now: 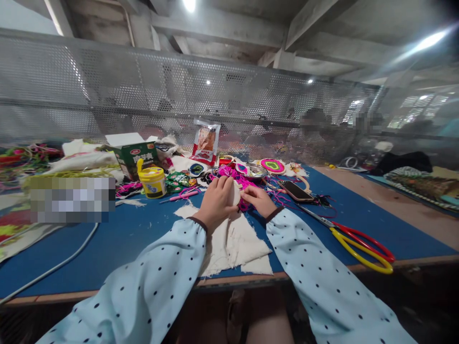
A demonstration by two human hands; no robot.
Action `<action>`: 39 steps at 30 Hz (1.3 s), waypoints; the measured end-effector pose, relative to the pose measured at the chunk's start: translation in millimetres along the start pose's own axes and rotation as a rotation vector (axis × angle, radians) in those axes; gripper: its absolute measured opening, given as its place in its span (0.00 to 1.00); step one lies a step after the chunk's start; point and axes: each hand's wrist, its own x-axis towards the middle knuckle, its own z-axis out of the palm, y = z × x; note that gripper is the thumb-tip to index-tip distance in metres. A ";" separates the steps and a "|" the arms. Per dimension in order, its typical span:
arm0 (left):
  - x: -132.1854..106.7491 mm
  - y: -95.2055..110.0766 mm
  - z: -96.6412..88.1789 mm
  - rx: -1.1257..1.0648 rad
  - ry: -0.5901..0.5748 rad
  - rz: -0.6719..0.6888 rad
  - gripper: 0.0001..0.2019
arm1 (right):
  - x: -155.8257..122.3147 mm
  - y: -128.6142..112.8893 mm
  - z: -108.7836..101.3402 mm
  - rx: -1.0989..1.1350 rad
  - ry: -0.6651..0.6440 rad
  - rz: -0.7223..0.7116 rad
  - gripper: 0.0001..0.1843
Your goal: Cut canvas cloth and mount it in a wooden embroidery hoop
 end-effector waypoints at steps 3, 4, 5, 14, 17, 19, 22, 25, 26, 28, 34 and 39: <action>0.0 -0.4 2.4 0.030 0.001 -0.018 0.37 | -0.6 -2.4 1.9 -0.145 0.085 -0.011 0.11; 0.0 -0.5 3.1 0.038 -0.001 -0.019 0.37 | -0.8 -2.8 2.0 -0.187 0.109 -0.005 0.11; 0.1 -0.5 3.5 0.044 -0.002 -0.019 0.37 | -0.9 -3.1 2.0 -0.223 0.129 0.004 0.12; -0.2 0.8 2.8 0.041 -0.013 -0.014 0.37 | 0.3 -0.7 0.3 -0.248 0.170 0.046 0.15; -0.4 1.0 3.4 0.033 -0.011 -0.009 0.37 | 1.6 1.1 -0.7 -0.203 0.163 0.065 0.16; -0.3 0.8 3.9 0.027 -0.007 -0.004 0.37 | 2.5 1.9 -1.7 -0.129 0.138 0.082 0.15; -0.3 0.1 4.2 0.012 -0.001 -0.001 0.38 | 2.8 1.2 -3.0 -0.021 0.090 0.104 0.16; -0.7 -1.1 3.4 -0.007 0.002 -0.001 0.39 | 1.9 -2.2 -3.5 0.027 0.060 0.099 0.16; -0.9 -1.4 2.9 -0.012 0.002 0.000 0.39 | 1.4 -4.0 -3.5 0.034 0.053 0.097 0.17; -1.1 -1.9 1.8 -0.021 0.003 0.002 0.38 | 0.3 -8.1 -3.2 0.048 0.042 0.100 0.17; -0.7 -4.4 0.7 -0.059 0.027 0.016 0.38 | -1.5 -14.4 -1.6 0.063 0.023 0.093 0.17; -0.6 -2.0 5.5 -0.035 0.013 -0.050 0.37 | -2.5 -8.9 4.1 -0.146 0.115 -0.013 0.14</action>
